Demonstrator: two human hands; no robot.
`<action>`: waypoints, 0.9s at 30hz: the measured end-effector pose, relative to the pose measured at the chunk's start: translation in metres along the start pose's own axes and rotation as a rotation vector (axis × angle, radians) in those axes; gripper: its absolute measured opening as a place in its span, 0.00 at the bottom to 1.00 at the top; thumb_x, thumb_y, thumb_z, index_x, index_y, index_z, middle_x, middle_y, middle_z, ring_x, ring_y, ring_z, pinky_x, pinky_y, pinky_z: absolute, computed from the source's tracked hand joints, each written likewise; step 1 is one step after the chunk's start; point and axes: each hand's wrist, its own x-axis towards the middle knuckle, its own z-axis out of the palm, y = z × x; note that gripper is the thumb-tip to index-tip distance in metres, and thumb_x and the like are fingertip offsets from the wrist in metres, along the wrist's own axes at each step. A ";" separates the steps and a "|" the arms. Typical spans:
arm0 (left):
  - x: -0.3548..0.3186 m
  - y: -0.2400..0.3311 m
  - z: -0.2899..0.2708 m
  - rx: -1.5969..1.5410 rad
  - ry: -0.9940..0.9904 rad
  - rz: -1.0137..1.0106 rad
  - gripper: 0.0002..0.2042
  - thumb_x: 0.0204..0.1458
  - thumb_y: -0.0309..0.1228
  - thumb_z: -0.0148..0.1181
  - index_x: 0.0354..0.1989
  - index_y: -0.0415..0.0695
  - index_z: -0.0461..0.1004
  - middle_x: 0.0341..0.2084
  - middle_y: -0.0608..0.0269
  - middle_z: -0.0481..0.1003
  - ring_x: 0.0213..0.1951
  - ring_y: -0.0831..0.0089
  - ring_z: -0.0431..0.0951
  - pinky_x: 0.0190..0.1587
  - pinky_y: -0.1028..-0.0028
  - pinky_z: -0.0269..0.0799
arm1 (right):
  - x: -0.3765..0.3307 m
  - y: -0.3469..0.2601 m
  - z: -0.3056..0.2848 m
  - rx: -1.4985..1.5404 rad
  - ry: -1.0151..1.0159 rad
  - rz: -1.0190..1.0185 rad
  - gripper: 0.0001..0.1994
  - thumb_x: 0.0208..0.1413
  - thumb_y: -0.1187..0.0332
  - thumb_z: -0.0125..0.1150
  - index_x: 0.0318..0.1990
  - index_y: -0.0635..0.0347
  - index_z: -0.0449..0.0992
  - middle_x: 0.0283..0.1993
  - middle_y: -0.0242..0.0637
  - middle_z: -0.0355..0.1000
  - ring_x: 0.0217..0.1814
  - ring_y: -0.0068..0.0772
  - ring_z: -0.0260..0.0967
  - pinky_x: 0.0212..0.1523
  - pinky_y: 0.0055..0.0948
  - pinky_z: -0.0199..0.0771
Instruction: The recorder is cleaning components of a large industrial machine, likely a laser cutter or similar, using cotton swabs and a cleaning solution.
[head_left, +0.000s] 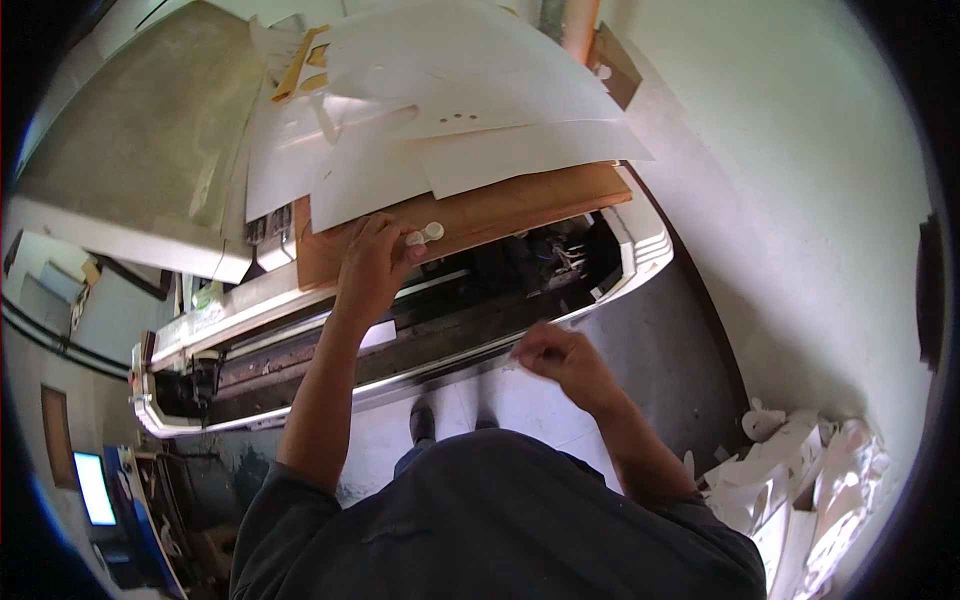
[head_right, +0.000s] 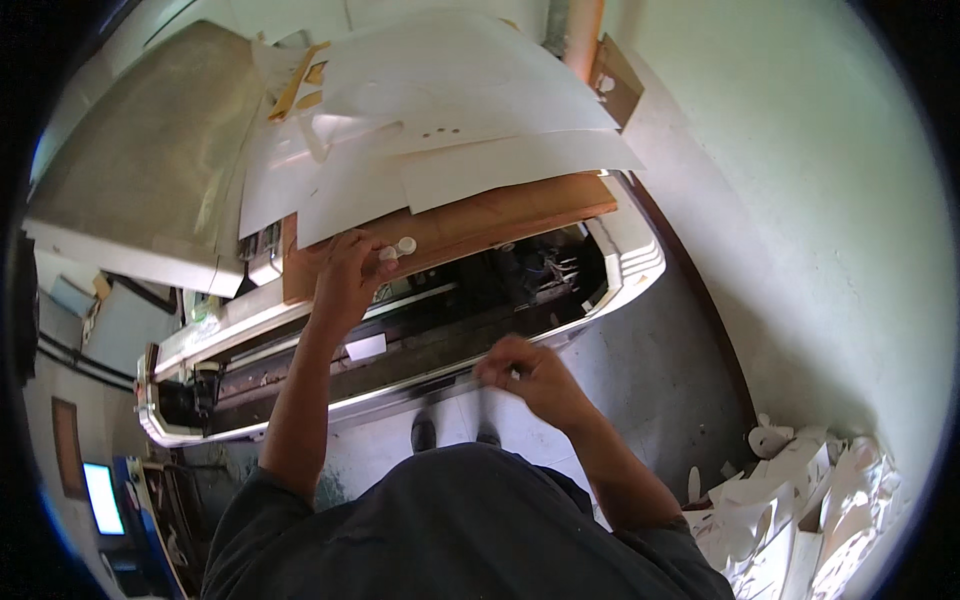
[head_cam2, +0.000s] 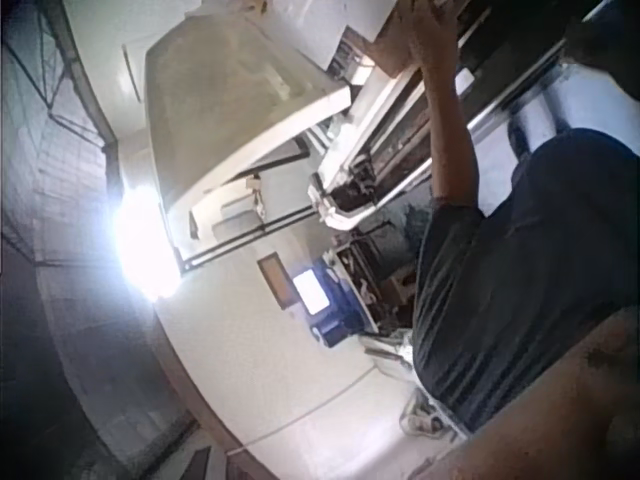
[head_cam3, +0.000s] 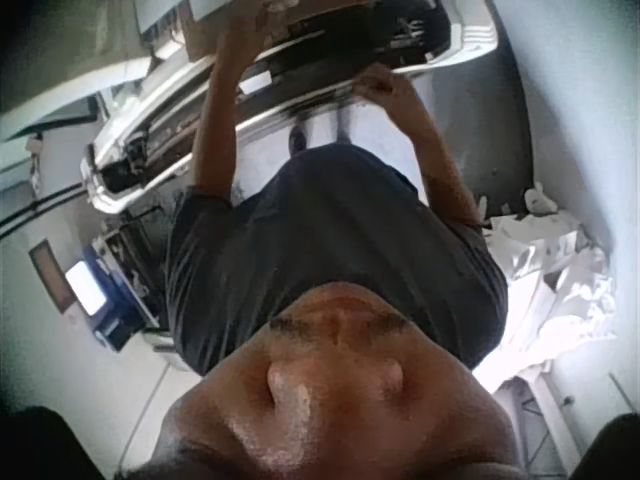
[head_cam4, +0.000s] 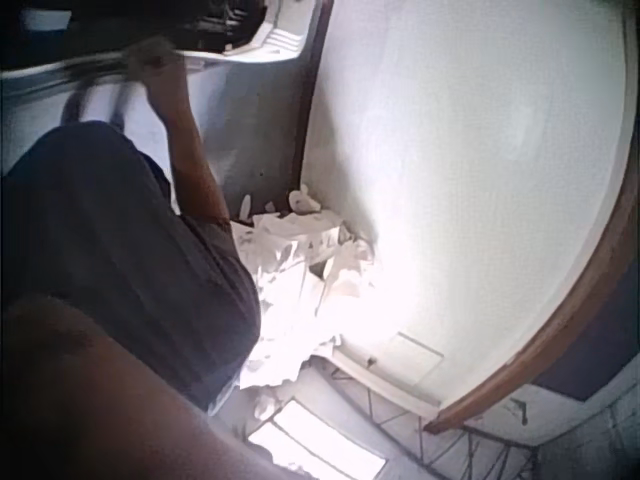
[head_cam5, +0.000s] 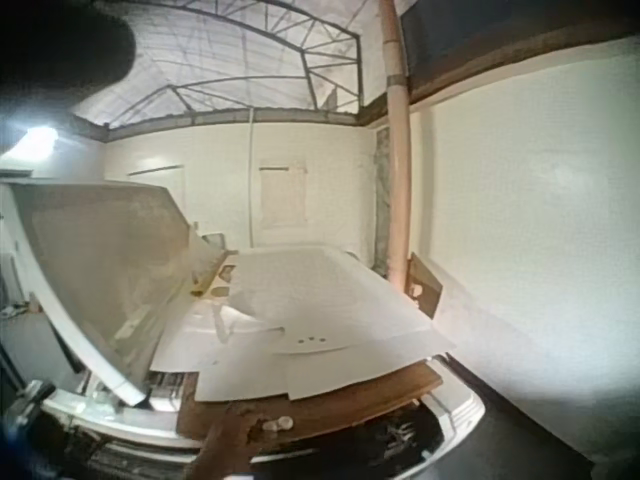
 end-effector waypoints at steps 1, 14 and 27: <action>-0.012 0.007 -0.007 0.009 0.007 -0.024 0.16 0.63 0.37 0.73 0.53 0.41 0.83 0.50 0.52 0.81 0.56 0.49 0.79 0.61 0.54 0.74 | -0.006 0.005 0.001 -0.071 -0.246 0.003 0.06 0.68 0.70 0.73 0.49 0.56 0.90 0.45 0.28 0.79 0.47 0.24 0.73 0.51 0.26 0.72; -0.223 0.047 -0.080 0.208 0.112 -0.325 0.15 0.62 0.37 0.73 0.53 0.44 0.83 0.49 0.59 0.83 0.56 0.53 0.80 0.60 0.54 0.70 | 0.006 -0.008 0.050 -0.518 -1.050 -0.200 0.12 0.66 0.71 0.72 0.55 0.50 0.89 0.53 0.36 0.81 0.58 0.43 0.79 0.59 0.41 0.80; -0.381 0.053 -0.145 0.323 0.306 -0.701 0.15 0.57 0.31 0.76 0.51 0.44 0.83 0.49 0.58 0.83 0.54 0.54 0.81 0.60 0.57 0.72 | 0.028 -0.009 0.190 -0.739 -1.396 -0.581 0.10 0.67 0.69 0.68 0.53 0.53 0.87 0.47 0.38 0.81 0.53 0.45 0.77 0.60 0.46 0.72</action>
